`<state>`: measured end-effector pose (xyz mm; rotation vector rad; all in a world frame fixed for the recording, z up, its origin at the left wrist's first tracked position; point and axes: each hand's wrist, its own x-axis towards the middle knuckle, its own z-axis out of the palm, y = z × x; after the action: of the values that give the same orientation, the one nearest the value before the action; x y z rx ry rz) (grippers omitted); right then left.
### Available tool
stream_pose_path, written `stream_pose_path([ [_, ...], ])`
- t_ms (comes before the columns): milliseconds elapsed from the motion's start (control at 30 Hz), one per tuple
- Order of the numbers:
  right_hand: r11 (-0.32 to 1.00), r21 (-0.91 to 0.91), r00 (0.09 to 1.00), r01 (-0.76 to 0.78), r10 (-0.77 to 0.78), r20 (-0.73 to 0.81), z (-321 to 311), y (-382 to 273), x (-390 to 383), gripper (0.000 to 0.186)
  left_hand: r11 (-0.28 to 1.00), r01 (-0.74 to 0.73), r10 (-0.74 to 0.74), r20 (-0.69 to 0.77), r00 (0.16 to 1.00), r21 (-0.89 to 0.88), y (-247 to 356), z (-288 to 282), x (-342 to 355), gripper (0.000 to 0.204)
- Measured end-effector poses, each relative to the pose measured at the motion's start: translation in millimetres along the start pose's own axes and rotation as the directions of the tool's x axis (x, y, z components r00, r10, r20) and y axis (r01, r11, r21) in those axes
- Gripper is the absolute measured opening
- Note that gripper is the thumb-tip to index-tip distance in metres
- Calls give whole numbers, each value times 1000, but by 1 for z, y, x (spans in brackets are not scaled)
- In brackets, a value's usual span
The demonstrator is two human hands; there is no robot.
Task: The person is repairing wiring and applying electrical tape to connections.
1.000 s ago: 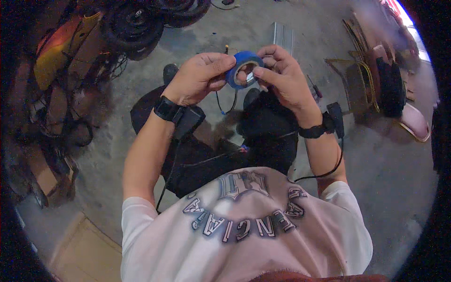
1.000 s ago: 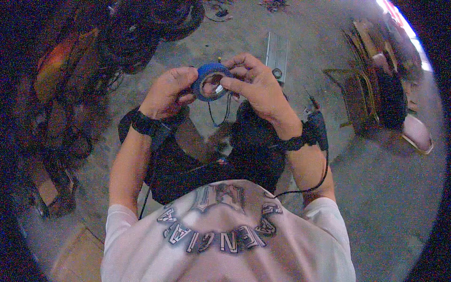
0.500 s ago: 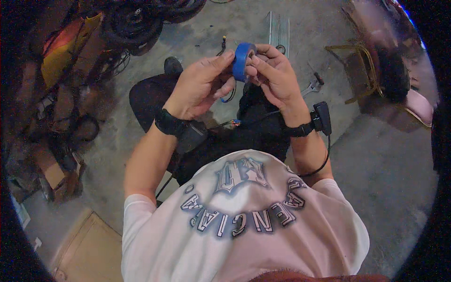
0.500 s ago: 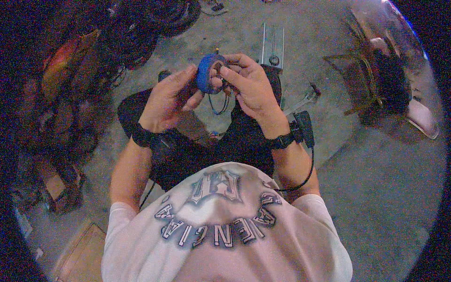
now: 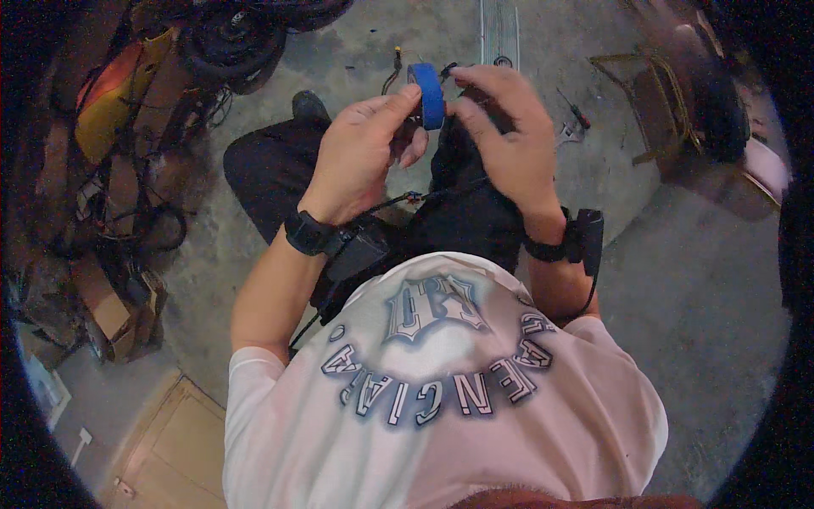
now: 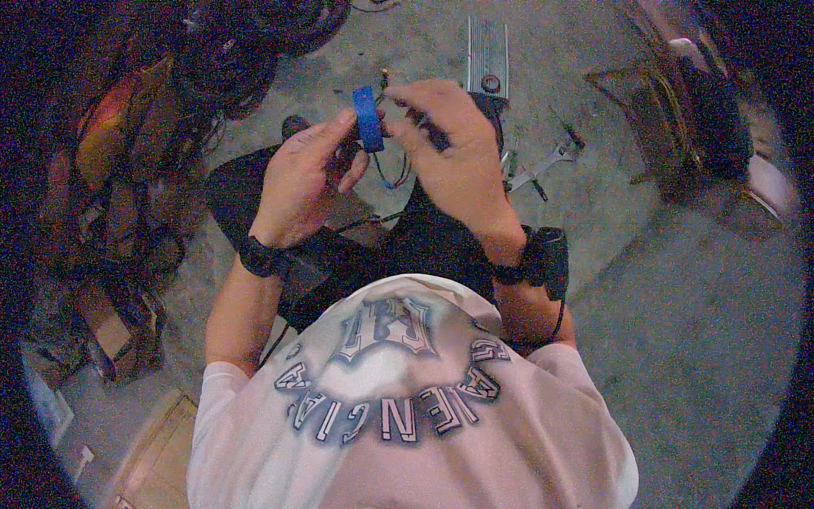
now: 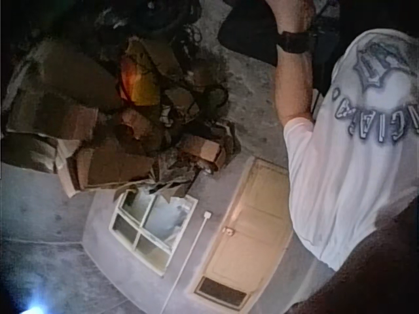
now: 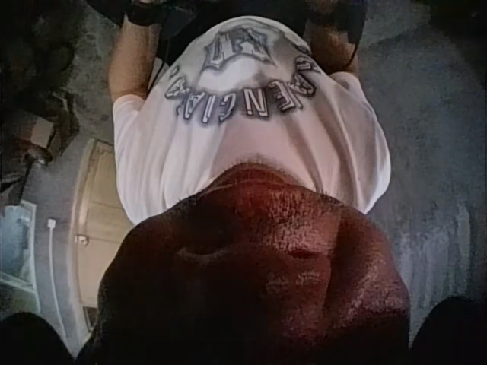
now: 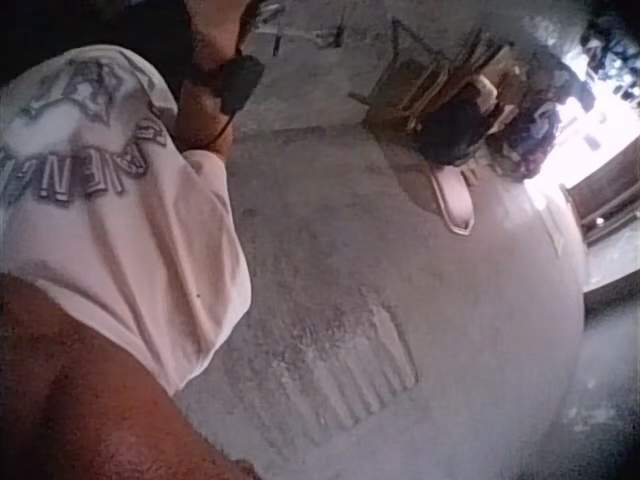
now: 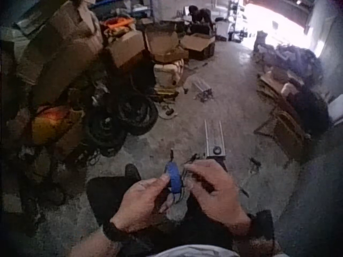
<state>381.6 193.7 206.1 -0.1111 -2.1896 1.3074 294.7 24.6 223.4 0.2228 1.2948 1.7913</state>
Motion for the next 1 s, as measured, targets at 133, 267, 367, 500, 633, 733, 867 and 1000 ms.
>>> stream_pose_path([
  [133, 981, -158, 992, 116, -105, 72, 16, -14, -11, 37, 999, 38, -39, -72, 997, -23, -8, 0, -5, 32],
  [267, 924, -282, 966, 258, -248, 72, 21, -4, -17, 38, 995, 36, -46, -105, 993, -93, -12, 1, -3, 29],
  [367, 888, -312, 941, 337, -333, 65, 21, 8, -18, 35, 995, 63, -73, -141, 987, -73, -16, 1, 0, 28],
  [500, 939, -242, 969, 246, -240, 52, 12, 13, -16, 30, 998, 62, -63, -174, 983, -9, -21, 4, 3, 29],
  [633, 822, -323, 883, 470, -442, 159, 0, 19, -5, 22, 984, 90, -64, -167, 984, 155, -22, 4, 2, 30],
  [733, 794, -335, 862, 506, -460, 213, -2, 20, -7, 19, 971, 56, -18, -161, 987, 232, -29, 5, 0, 30],
  [867, 767, -368, 847, 525, -430, 312, -8, 16, -9, 19, 957, 24, 37, -204, 978, 289, -31, 13, 1, 38],
  [1000, 711, -381, 805, 590, -485, 341, -7, 20, -8, 18, 940, 20, 47, -187, 981, 342, -33, 11, 0, 38],
])
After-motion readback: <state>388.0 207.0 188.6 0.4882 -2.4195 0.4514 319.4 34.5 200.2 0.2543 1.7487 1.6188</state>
